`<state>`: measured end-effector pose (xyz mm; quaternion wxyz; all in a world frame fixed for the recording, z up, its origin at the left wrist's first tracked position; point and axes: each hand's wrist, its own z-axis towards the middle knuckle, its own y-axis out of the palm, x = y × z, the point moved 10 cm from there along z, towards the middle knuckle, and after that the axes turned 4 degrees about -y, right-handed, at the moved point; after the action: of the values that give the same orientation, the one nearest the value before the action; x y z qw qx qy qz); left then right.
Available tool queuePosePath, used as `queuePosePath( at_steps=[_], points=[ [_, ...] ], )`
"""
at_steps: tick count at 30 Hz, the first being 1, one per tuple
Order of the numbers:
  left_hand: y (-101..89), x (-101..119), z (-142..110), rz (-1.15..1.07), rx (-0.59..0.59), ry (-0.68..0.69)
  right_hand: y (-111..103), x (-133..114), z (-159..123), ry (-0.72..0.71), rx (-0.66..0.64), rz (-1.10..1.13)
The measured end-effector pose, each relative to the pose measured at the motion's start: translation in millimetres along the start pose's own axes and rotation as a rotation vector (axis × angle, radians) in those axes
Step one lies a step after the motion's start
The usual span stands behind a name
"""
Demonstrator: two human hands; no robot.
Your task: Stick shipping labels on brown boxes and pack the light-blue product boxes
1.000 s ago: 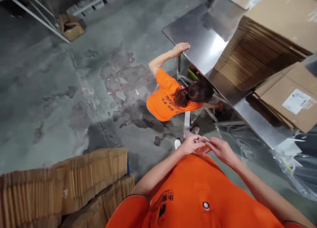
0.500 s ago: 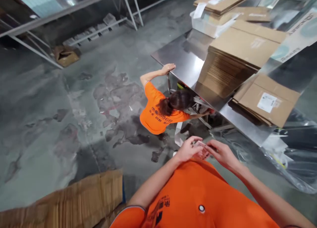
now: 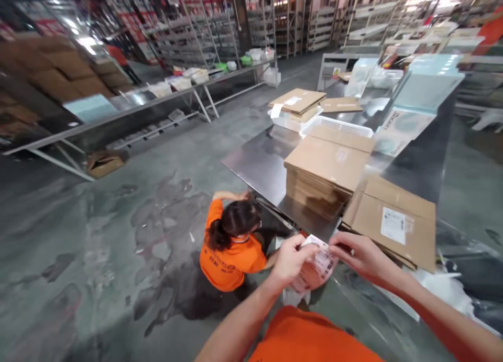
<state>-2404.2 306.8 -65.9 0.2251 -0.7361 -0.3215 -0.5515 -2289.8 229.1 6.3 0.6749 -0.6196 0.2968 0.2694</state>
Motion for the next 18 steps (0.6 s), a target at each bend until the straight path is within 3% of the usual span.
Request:
queuePosePath(
  at_steps=[4,6,8,10,13,15,18],
  points=[
    [8.8,28.1,46.7,-0.08,-0.023,0.03,-99.2,22.8,57.4,-0.034,0.194,-0.08],
    [8.1,27.6,74.4,-0.15,-0.04,-0.014,-153.1,44.7,95.1,-0.012,0.319,-0.141],
    [0.0,21.9,103.5,-0.218,-0.019,-0.077,-188.8,71.9,137.2,0.023,0.368,-0.179],
    [-14.2,16.8,130.4,-0.267,0.03,-0.119,-200.1,100.2,178.4,0.059,0.328,-0.217],
    [-38.4,11.0,156.7,-0.276,0.087,-0.152,-191.7,136.7,221.0,0.131,0.244,-0.335],
    [-53.8,3.8,159.3,-0.254,0.097,-0.177,-185.3,154.3,232.5,0.209,0.211,-0.445],
    [-75.2,-11.7,139.9,-0.206,0.08,-0.212,-184.2,162.9,234.3,0.305,0.201,-0.584]
  ],
)
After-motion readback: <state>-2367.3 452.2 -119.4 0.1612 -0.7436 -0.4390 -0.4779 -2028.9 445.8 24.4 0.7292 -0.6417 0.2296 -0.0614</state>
